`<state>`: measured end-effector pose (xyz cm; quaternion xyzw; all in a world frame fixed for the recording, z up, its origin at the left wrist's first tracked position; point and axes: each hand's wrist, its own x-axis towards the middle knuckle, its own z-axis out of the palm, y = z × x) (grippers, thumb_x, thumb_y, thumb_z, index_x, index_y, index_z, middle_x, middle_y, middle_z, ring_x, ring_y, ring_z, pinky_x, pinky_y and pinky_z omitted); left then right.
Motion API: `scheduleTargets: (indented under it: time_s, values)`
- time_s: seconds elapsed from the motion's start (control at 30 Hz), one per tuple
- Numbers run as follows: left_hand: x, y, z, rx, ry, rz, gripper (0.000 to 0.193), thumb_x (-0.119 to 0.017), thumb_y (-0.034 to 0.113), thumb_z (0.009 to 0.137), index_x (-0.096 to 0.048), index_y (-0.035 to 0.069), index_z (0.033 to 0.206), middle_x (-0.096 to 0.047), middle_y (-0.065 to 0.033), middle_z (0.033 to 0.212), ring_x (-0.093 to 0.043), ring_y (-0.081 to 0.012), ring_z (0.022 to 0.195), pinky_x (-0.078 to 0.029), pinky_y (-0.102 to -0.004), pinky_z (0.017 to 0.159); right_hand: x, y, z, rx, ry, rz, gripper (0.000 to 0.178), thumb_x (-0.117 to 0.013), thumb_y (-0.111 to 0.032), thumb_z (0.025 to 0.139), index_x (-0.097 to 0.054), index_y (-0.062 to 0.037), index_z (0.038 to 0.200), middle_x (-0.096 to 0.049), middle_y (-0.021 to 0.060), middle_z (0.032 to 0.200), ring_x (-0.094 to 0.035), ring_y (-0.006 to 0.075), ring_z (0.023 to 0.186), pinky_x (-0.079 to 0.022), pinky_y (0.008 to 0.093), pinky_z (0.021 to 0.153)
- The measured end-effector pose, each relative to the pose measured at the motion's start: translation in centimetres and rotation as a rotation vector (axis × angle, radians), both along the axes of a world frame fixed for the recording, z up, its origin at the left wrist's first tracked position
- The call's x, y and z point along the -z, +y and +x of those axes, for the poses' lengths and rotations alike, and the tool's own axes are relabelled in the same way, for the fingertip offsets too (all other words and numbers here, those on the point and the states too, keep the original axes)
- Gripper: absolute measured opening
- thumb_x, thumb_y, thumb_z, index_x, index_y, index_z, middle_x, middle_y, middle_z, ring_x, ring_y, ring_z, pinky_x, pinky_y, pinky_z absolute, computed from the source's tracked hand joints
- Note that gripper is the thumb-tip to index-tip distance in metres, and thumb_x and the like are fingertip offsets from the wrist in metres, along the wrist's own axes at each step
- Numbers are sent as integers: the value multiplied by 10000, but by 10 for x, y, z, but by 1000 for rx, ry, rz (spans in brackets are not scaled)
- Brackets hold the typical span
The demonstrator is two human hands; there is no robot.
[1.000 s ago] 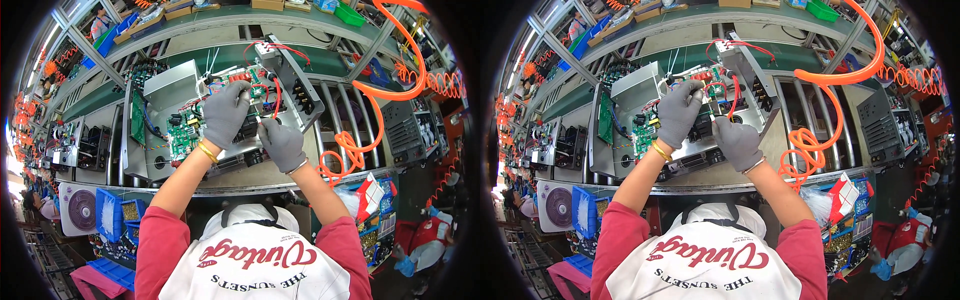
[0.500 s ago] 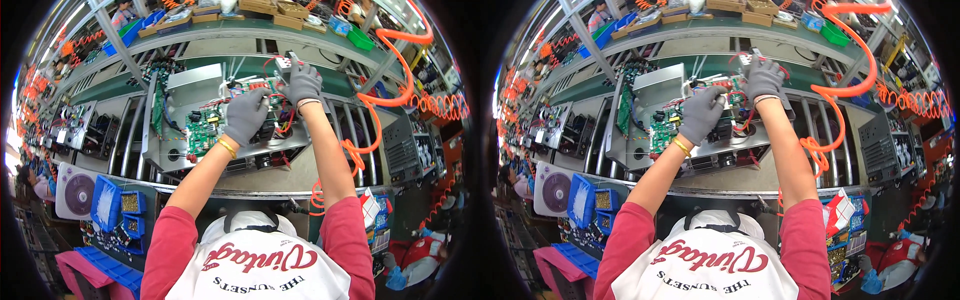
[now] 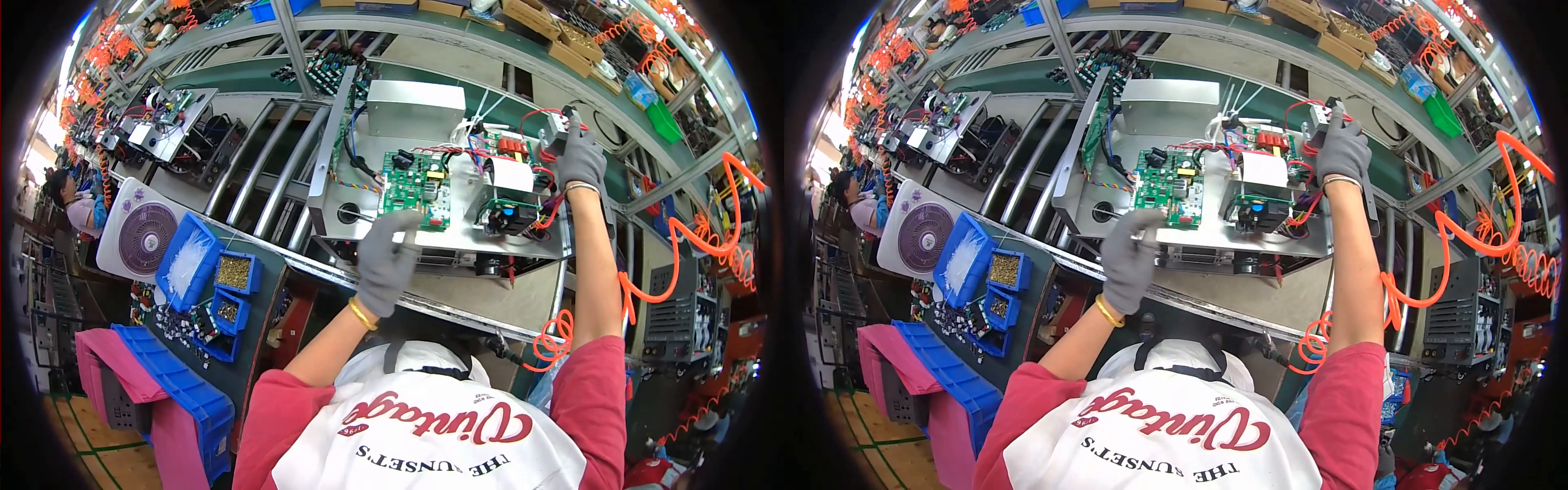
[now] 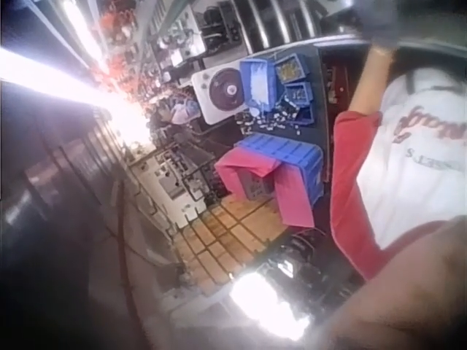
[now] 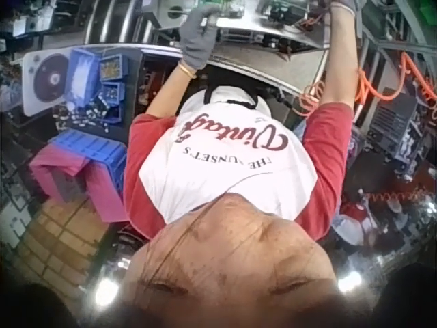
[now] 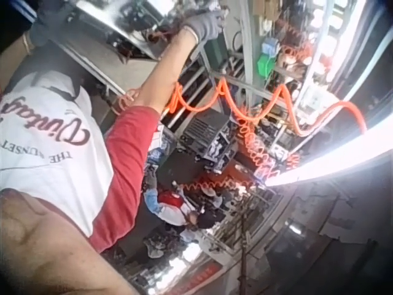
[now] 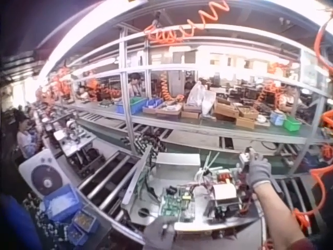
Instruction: The person assembles an electronic unit by installing electronic components and a circuit board into a metal casing, then securing them with screws using an electric screwdriver.
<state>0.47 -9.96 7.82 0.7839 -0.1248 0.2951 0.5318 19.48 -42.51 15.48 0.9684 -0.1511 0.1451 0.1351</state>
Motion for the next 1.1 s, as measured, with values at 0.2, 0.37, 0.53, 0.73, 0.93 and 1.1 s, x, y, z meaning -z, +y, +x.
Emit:
scheduleTargets:
  time_s: [0.2, 0.37, 0.53, 0.73, 0.93, 1.1]
  values:
    - [30, 47, 20, -54, 431, -635, 250, -498, 155, 1038, -596, 41, 1238, -686, -36, 960, -604, -70, 727, -528, -225, 669, -26, 17, -16, -179, -139, -29, 773, -812, -344, 785, -475, -200, 1465, -588, 158, 1324, -633, 357, 1130, -518, 454, 935]
    - [41, 63, 43, 114, 581, -960, 314, -510, 181, 1024, -543, 19, 1291, -642, -65, 874, -593, -85, 634, -523, -248, 558, -39, 154, -52, -849, -156, 402, 325, -743, -296, 867, -700, -181, 1168, -705, 100, 1107, -663, 316, 1037, -518, 428, 892]
    - [42, 65, 50, 186, 684, -997, 364, -510, 247, 1033, -517, 65, 1348, -657, -81, 861, -614, -110, 591, -512, -243, 536, 6, 244, -31, -710, 218, 30, 243, -684, -343, 901, -751, -188, 1076, -669, 61, 1157, -569, 275, 1191, -457, 417, 969]
    - [46, 68, 46, 231, 708, -882, 393, -469, 365, 1058, -536, 102, 1342, -690, -46, 907, -644, -92, 663, -512, -249, 535, 31, 249, -19, -733, 307, -68, 258, -690, -319, 866, -781, -123, 1008, -684, 67, 1136, -567, 250, 1177, -410, 403, 957]
    - [47, 67, 47, 262, 691, -873, 375, -467, 392, 1063, -614, 94, 1236, -711, -35, 876, -644, -82, 654, -515, -249, 531, 35, 260, -42, -836, 67, 111, 203, -696, -292, 843, -720, -106, 922, -664, 51, 1137, -550, 273, 1189, -394, 435, 1021]
    - [36, 64, 44, 197, 591, -849, 385, -467, 390, 1076, -642, 64, 1181, -729, -53, 902, -656, -79, 671, -536, -250, 564, 45, 284, -53, -1127, -207, 123, 161, -674, -210, 767, -697, -79, 858, -662, 67, 1035, -569, 274, 1131, -441, 406, 981]
